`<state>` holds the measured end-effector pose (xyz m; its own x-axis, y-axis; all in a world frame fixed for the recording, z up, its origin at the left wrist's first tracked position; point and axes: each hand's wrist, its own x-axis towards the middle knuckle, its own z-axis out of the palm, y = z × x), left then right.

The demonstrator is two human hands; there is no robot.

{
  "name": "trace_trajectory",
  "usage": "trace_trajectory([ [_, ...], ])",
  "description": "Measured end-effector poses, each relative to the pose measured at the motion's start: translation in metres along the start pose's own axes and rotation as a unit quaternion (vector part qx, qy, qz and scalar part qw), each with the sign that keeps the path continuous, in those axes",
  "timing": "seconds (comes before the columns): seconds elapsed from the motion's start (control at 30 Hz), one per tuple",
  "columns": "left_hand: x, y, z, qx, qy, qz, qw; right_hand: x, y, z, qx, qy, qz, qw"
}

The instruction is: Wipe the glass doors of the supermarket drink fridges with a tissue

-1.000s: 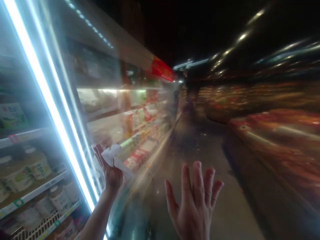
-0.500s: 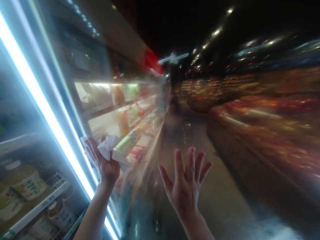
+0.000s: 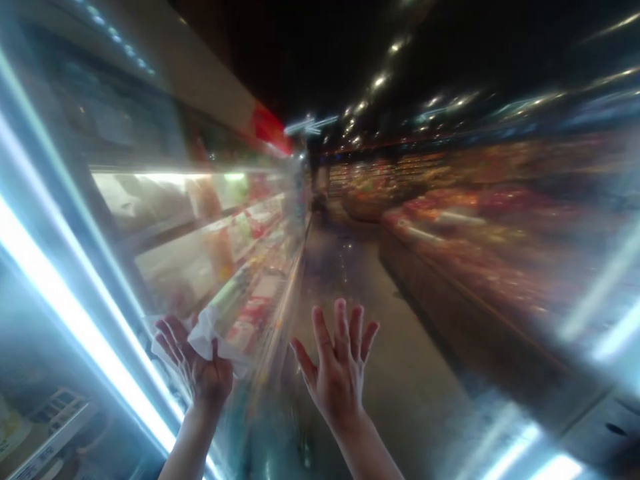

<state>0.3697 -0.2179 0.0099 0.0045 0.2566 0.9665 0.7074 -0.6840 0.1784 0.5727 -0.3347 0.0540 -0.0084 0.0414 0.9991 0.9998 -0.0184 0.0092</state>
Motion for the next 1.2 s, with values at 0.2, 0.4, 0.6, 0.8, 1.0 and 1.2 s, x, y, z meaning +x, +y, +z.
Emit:
trace_trajectory([
  [0.2, -0.001, 0.055, 0.008, 0.008, 0.025, 0.069, 0.997, -0.002, 0.026, -0.011, -0.018, -0.016, -0.012, 1.0],
  [0.4, 0.064, 0.128, 0.009, -0.013, 0.016, 0.056, 0.998, 0.013, 0.07, -0.033, -0.04, 0.016, 0.035, 0.998],
  [0.6, -0.011, 0.18, 0.048, -0.027, -0.015, 0.145, 0.989, -0.008, 0.121, -0.057, -0.064, -0.015, -0.003, 0.998],
  [0.8, 0.064, 0.271, 0.057, -0.038, 0.019, 0.136, 0.99, 0.021, 0.194, -0.096, -0.086, 0.023, 0.042, 0.995],
  [1.0, -0.014, 0.325, 0.099, -0.081, -0.039, 0.175, 0.98, 0.006, 0.248, -0.127, -0.078, -0.03, -0.001, 0.997],
  [1.2, 0.046, 0.389, 0.097, -0.072, -0.046, 0.129, 0.988, 0.012, 0.276, -0.142, -0.083, 0.008, 0.026, 0.996],
])
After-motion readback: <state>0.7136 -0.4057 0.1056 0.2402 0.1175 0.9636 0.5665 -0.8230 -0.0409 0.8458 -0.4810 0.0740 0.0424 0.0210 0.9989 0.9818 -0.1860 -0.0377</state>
